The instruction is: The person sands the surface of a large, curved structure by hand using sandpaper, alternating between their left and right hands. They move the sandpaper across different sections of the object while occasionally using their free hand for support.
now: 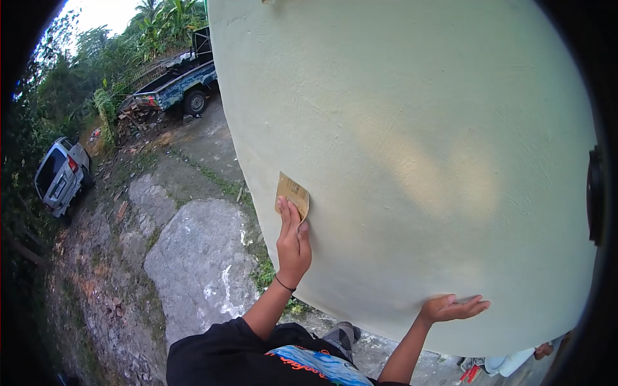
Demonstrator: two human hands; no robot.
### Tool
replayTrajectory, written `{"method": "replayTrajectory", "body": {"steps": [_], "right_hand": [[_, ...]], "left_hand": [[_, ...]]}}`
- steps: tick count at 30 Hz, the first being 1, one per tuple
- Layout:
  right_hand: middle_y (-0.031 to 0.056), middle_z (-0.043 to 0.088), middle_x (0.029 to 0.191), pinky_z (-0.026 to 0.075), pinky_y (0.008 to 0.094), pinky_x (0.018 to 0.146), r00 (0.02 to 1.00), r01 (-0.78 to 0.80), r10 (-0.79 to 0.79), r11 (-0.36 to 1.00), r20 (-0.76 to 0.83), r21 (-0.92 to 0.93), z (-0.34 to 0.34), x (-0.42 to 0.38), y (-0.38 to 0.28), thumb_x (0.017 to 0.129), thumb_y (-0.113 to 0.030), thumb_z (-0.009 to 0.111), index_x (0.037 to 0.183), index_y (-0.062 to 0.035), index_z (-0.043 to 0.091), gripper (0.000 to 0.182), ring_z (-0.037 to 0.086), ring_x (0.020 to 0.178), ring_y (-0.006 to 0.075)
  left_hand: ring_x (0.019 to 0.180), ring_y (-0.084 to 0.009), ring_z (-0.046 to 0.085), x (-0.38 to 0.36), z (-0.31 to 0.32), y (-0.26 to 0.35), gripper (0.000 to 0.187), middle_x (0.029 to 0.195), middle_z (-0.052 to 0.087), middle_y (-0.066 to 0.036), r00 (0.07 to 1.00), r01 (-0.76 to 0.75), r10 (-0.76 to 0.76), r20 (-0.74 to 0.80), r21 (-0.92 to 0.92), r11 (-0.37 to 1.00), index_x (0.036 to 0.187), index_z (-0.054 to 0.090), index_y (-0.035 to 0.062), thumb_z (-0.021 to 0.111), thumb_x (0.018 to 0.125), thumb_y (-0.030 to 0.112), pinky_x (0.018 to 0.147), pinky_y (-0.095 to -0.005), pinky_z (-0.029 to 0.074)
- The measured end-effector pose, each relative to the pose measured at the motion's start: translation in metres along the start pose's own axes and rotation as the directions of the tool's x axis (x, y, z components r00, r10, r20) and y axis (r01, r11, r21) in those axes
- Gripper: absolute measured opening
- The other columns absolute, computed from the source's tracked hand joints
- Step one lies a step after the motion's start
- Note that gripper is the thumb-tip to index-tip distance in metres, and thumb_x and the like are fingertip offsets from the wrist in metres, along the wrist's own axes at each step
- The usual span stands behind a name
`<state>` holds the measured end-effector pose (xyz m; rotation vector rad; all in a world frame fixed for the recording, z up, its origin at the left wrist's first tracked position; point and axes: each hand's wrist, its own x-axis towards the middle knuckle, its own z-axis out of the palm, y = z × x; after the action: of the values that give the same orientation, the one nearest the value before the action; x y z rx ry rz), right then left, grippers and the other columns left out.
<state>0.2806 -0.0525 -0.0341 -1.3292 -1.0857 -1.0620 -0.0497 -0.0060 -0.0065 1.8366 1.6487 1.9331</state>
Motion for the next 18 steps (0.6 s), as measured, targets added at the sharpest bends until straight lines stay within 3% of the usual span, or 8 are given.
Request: {"method": "replayTrajectory", "body": {"steps": [4,8,10,12,16,17,18], "right_hand": [[0.0255,0.009,0.15,0.021,0.0499,0.112,1.0,-0.009,0.009,1.0,0.02,-0.015,0.0,0.0,-0.003,0.091,-0.021,0.032,0.141,0.0053,0.024,0.057,0.008,0.141,0.0387],[0.0262,0.01,0.15,0.021,0.0505,0.111,1.0,-0.018,0.019,1.0,0.015,-0.023,0.0,0.0,-0.003,0.092,-0.021,0.032,0.141,0.0051,0.024,0.056,0.009,0.141,0.0394],[0.0263,0.01,0.15,0.021,0.0504,0.111,1.0,-0.01,0.012,0.999,0.028,-0.053,-0.002,-0.001,-0.003,0.092,-0.021,0.031,0.141,0.0051,0.024,0.056,0.009,0.141,0.0395],[0.0261,0.011,0.15,0.019,0.0502,0.112,0.999,-0.014,0.017,0.997,0.034,-0.075,-0.002,-0.001,-0.002,0.093,-0.022,0.031,0.141,0.0055,0.024,0.056,0.01,0.141,0.0395],[0.0254,0.01,0.15,0.017,0.0499,0.112,0.998,-0.006,0.009,0.998,0.061,-0.057,0.001,0.0,-0.005,0.095,-0.023,0.03,0.141,0.0063,0.023,0.055,0.009,0.141,0.0389],[0.0253,0.009,0.151,0.017,0.0499,0.112,0.999,-0.011,0.014,0.998,0.042,-0.062,0.001,0.002,-0.007,0.096,-0.023,0.029,0.141,0.0071,0.023,0.054,0.008,0.141,0.0388],[0.0253,0.009,0.151,0.016,0.0499,0.112,0.999,-0.011,0.014,0.998,0.037,-0.069,0.0,0.001,-0.009,0.097,-0.024,0.028,0.14,0.0079,0.023,0.054,0.008,0.141,0.0386]], "left_hand": [[0.138,-0.0391,0.02,0.052,-0.009,-0.015,0.046,0.147,0.024,-0.028,0.981,-0.108,0.117,-0.155,0.066,0.992,0.136,0.033,-0.0125,0.038,0.098,0.014,0.111,-0.0429,0.022],[0.138,-0.0374,0.023,0.117,-0.025,-0.012,0.045,0.147,0.027,-0.026,0.946,-0.154,0.144,-0.29,-0.013,0.988,0.136,0.033,-0.0115,0.038,0.098,0.013,0.111,-0.0402,0.023],[0.138,-0.0371,0.023,0.094,-0.016,-0.015,0.044,0.147,0.028,-0.025,0.96,-0.059,0.039,-0.276,-0.062,0.996,0.136,0.035,-0.0106,0.038,0.098,0.012,0.111,-0.04,0.023],[0.138,-0.0382,0.022,0.044,-0.001,-0.003,0.044,0.146,0.027,-0.026,0.981,-0.086,0.072,-0.182,-0.07,0.994,0.135,0.036,-0.0106,0.039,0.097,0.01,0.111,-0.0405,0.023],[0.139,-0.0404,0.015,-0.075,0.028,-0.025,0.047,0.149,0.018,-0.029,0.993,0.066,-0.059,0.102,-0.069,0.995,0.14,0.03,-0.0081,0.038,0.095,0.006,0.112,-0.0433,0.02],[0.14,-0.0404,0.011,-0.075,0.028,-0.029,0.049,0.15,0.015,-0.028,0.99,0.083,-0.072,0.122,-0.082,0.993,0.141,0.027,-0.0071,0.037,0.095,0.006,0.112,-0.0435,0.018],[0.14,-0.0403,0.011,-0.061,0.025,-0.026,0.049,0.15,0.015,-0.028,0.996,0.075,-0.07,0.047,-0.093,0.993,0.141,0.026,-0.0074,0.037,0.095,0.007,0.112,-0.0431,0.017]]}}
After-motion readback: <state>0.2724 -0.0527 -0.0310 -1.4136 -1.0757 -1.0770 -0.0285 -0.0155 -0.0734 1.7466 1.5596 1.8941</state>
